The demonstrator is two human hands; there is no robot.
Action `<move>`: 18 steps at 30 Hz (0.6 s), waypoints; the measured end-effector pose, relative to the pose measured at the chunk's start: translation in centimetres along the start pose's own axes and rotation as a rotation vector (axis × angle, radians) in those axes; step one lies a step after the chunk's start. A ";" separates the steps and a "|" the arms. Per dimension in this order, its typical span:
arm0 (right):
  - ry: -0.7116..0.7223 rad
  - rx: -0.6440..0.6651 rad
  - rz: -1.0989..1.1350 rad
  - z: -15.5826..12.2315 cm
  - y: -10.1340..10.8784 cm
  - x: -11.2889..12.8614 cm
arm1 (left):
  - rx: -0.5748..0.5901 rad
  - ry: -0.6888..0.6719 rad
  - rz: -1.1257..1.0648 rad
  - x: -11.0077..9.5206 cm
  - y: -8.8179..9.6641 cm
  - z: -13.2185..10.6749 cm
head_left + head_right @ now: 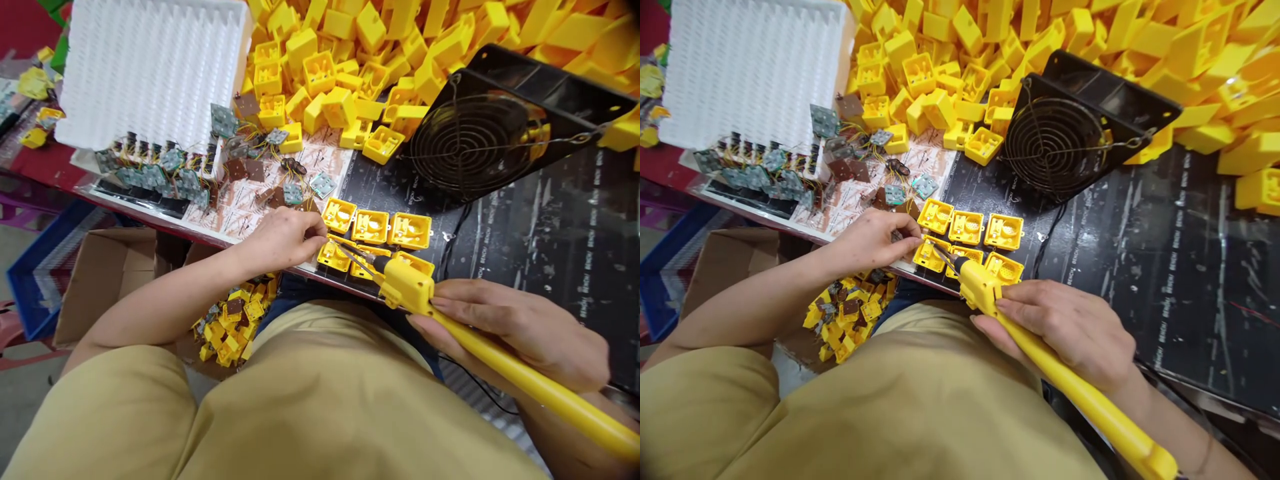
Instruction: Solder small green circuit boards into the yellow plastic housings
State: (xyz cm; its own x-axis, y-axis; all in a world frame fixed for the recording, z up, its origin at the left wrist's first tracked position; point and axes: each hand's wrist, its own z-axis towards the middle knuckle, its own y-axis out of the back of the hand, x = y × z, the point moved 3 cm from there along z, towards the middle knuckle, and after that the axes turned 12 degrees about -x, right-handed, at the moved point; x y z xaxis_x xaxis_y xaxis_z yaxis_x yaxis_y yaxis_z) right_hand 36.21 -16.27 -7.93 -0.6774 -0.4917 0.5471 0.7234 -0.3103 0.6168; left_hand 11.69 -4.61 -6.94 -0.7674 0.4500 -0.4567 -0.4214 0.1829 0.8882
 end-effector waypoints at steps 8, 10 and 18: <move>0.276 0.032 0.016 1.1 0.4 1.0 | 0.022 -0.014 0.037 -0.2 -0.2 0.4; 0.343 0.027 0.002 1.5 0.6 1.5 | 0.018 -0.020 0.049 -0.2 -0.3 0.4; 0.101 0.059 -0.026 2.0 1.5 2.2 | 0.041 -0.023 0.099 -0.3 -0.3 0.5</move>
State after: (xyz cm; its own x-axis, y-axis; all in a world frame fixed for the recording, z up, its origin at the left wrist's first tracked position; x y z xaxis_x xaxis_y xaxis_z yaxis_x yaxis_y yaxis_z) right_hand 35.57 -16.16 -4.62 -0.6769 -0.5642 0.4728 0.6946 -0.2770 0.6640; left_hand 12.29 -4.32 -7.00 -0.7926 0.4877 -0.3659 -0.3237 0.1720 0.9304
